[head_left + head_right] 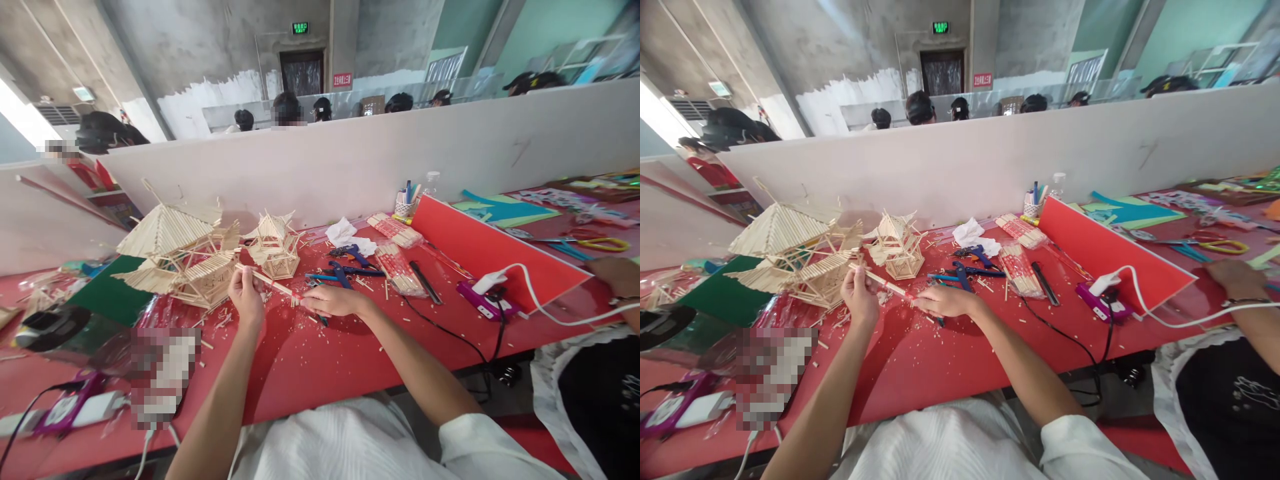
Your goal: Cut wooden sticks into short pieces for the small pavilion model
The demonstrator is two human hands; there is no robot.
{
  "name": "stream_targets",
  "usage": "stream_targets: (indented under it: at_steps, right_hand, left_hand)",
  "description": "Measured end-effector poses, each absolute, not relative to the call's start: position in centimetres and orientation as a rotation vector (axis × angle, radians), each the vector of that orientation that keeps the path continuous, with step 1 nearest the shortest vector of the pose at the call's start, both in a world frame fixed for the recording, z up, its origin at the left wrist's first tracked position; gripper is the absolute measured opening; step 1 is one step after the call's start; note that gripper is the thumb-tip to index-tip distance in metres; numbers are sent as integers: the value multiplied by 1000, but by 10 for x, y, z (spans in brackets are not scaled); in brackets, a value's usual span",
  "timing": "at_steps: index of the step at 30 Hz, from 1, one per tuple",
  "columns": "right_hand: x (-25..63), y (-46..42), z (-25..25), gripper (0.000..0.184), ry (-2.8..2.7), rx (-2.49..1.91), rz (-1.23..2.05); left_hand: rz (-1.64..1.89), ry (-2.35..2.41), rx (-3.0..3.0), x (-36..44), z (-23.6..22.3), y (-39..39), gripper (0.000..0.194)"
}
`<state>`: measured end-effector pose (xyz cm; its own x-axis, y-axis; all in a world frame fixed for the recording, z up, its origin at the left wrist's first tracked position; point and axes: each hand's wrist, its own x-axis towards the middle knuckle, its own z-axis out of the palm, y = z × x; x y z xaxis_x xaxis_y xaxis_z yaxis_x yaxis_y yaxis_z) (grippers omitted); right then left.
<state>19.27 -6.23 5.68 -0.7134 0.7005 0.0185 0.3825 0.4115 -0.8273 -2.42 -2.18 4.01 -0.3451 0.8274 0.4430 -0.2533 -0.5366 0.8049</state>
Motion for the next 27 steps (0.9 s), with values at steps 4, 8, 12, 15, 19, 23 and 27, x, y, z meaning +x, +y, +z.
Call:
stream_targets:
  at_steps: [4,8,12,15,19,23,27]
  right_hand:
    - [209,-59,62,55,-2578,-693,1580]
    - [222,-61,72,59,-2488,-431,1488]
    - [233,-63,69,63,-2375,-401,1437]
    - [244,-61,55,67,-2244,-333,1377]
    - [248,-58,43,68,-1911,-298,1263]
    - [231,-59,51,46,-1878,-480,1298]
    - [206,-62,57,44,-2037,-598,1391]
  left_hand:
    - [2059,764,976,-33,49,-19,41]
    - [2032,756,996,-31,51,-21,41]
    - [1987,733,968,-28,48,-21,38]
    - [2018,715,884,-32,48,-18,41]
    - [1981,762,916,-34,47,-16,43]
    - [1681,842,1173,-25,41,-22,37]
    - [1430,911,1471,-14,38,-31,40]
